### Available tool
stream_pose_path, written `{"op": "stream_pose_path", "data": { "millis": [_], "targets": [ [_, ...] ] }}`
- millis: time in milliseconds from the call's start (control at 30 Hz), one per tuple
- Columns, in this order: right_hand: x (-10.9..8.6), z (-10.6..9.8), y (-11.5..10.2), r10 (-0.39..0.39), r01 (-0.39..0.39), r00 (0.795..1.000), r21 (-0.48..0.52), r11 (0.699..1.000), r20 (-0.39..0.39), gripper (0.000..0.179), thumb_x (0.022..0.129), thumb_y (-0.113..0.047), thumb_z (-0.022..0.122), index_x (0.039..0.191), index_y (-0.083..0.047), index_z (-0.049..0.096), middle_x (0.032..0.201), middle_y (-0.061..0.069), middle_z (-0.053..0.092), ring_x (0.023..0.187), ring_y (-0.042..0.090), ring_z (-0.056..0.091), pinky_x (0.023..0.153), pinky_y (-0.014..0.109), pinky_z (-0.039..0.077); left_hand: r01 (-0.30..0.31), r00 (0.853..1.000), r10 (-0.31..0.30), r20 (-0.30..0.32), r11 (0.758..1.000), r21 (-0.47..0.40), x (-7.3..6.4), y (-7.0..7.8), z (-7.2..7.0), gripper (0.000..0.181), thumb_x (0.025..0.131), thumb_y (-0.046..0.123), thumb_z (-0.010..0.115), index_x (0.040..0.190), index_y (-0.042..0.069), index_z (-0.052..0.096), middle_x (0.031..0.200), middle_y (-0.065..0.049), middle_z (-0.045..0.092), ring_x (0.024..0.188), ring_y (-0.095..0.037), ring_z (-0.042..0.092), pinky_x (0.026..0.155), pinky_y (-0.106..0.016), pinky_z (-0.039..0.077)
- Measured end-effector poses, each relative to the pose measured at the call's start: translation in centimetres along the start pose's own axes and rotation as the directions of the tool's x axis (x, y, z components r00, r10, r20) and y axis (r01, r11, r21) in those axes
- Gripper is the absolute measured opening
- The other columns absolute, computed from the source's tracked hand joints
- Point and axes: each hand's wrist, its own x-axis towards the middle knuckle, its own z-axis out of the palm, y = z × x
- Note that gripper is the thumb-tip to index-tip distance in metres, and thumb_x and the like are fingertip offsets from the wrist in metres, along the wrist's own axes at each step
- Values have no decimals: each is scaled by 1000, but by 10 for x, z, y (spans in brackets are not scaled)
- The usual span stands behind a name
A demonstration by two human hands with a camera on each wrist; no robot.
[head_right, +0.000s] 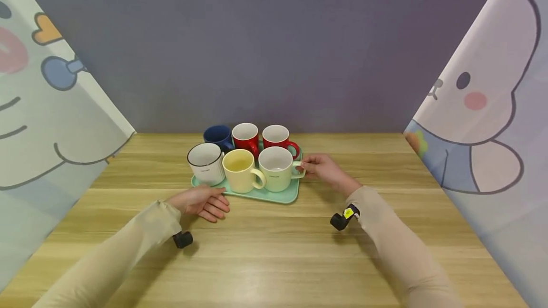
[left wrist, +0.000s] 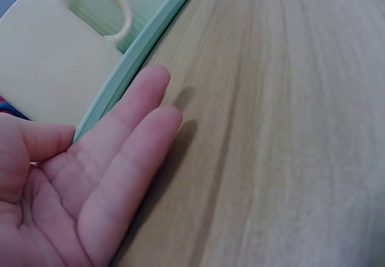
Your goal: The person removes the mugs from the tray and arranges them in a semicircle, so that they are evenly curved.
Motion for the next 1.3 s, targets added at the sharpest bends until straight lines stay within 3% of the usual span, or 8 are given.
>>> {"op": "stream_pose_path", "data": {
  "millis": [267,500,633,867,1100,1300],
  "targets": [
    [-3,3,-1,46,-46,999,3,999,-7,25,103,1,47,113,24,48,103,15,67,97,16,63,98,46,49,22,1000,-22,-8,1000,20,-2,0,4,48,109,27,31,118,-11,60,102,-12,73,82,-21,71,80,-44,59],
    [-6,-2,0,38,-37,999,49,998,-20,23,103,3,46,111,24,50,100,12,67,95,15,64,94,40,53,12,1000,-13,8,1000,10,3,1,5,48,109,28,31,120,-11,59,103,-12,72,83,-21,71,81,-44,58],
    [-12,-8,-5,7,-6,1000,84,996,-8,18,103,3,44,109,17,54,102,10,69,97,13,65,96,41,51,12,1000,-12,3,1000,10,6,1,5,48,109,28,31,120,-10,59,103,-12,72,84,-21,71,81,-44,58],
    [-27,-24,-25,-19,22,999,87,996,-40,17,104,-1,46,109,7,61,98,-2,69,99,8,65,89,25,53,7,1000,-7,-12,1000,22,6,-2,1,48,109,28,31,120,-9,59,104,-11,72,85,-22,71,79,-43,59],
    [-45,-41,-34,-31,39,998,128,991,-60,24,104,-1,46,96,-11,66,97,-2,69,98,8,66,87,24,54,25,1000,-24,-20,1000,13,1,-1,2,48,109,28,31,118,-9,61,103,-11,73,81,-20,71,76,-41,59],
    [-56,-57,-29,-68,79,996,229,970,-58,27,104,2,45,95,-9,67,95,0,71,96,8,67,84,23,55,19,999,-18,-30,1000,15,1,-1,3,47,109,28,31,117,-8,61,102,-11,73,80,-20,71,74,-40,60]
  ]
}}
